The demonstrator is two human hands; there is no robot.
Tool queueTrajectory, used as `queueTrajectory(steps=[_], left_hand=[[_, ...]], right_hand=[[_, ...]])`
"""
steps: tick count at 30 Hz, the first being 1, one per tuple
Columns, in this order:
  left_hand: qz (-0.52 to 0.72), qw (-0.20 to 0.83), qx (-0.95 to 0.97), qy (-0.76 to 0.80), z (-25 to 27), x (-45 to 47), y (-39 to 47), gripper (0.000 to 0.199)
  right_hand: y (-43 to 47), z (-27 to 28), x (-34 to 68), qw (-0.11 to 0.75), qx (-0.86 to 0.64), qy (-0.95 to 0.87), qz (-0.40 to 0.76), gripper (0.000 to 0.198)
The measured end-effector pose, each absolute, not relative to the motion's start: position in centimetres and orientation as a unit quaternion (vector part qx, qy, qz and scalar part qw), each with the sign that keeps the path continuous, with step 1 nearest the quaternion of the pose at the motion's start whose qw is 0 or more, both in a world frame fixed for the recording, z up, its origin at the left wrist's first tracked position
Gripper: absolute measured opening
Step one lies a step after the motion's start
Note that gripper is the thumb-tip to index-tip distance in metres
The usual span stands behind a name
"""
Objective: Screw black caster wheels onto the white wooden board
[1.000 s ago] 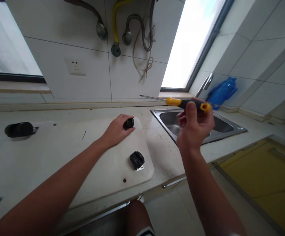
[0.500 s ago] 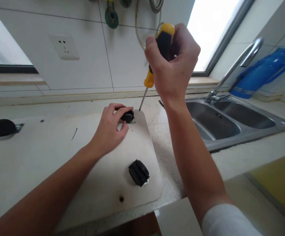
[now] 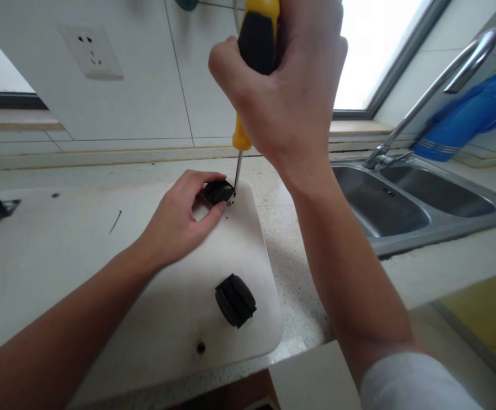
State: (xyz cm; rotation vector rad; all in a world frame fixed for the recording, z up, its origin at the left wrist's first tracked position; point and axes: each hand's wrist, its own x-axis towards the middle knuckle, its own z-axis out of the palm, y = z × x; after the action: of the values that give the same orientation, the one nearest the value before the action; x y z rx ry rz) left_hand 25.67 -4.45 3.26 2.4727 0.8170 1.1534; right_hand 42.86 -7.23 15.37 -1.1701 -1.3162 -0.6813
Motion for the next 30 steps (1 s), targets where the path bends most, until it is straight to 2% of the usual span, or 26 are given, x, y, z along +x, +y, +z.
queueTrajectory(steps=[6,12,16,20,22,26,30], left_hand=[[0.383,0.145,0.871,0.272,3.1,25.6,-4.1,0.052],[0.361,0.186,0.873,0.271,2.7,25.5,-3.7,0.058],[0.364,0.200,0.868,0.274,2.6,25.5,-3.7,0.059],[0.363,0.203,0.864,0.284,2.7,25.5,-3.8,0.059],[0.364,0.204,0.863,0.284,2.7,25.5,-3.9,0.059],[0.364,0.203,0.864,0.283,2.6,25.5,-3.9,0.058],[0.367,0.196,0.865,0.280,2.6,25.5,-3.8,0.057]], right_hand=[[-7.8,15.5,43.6,0.578,-0.514,-0.569,-0.279,0.006],[-7.5,15.6,44.1,0.530,-0.564,-0.561,-0.293,0.021],[-7.2,15.7,44.2,0.539,-0.557,-0.559,-0.295,0.038],[-7.7,15.8,44.1,0.522,-0.564,-0.576,-0.278,0.045],[-8.0,15.9,44.0,0.507,-0.578,-0.580,-0.269,0.043],[-8.0,15.9,44.0,0.487,-0.597,-0.577,-0.272,0.026],[-7.5,15.8,44.2,0.479,-0.605,-0.567,-0.286,0.025]])
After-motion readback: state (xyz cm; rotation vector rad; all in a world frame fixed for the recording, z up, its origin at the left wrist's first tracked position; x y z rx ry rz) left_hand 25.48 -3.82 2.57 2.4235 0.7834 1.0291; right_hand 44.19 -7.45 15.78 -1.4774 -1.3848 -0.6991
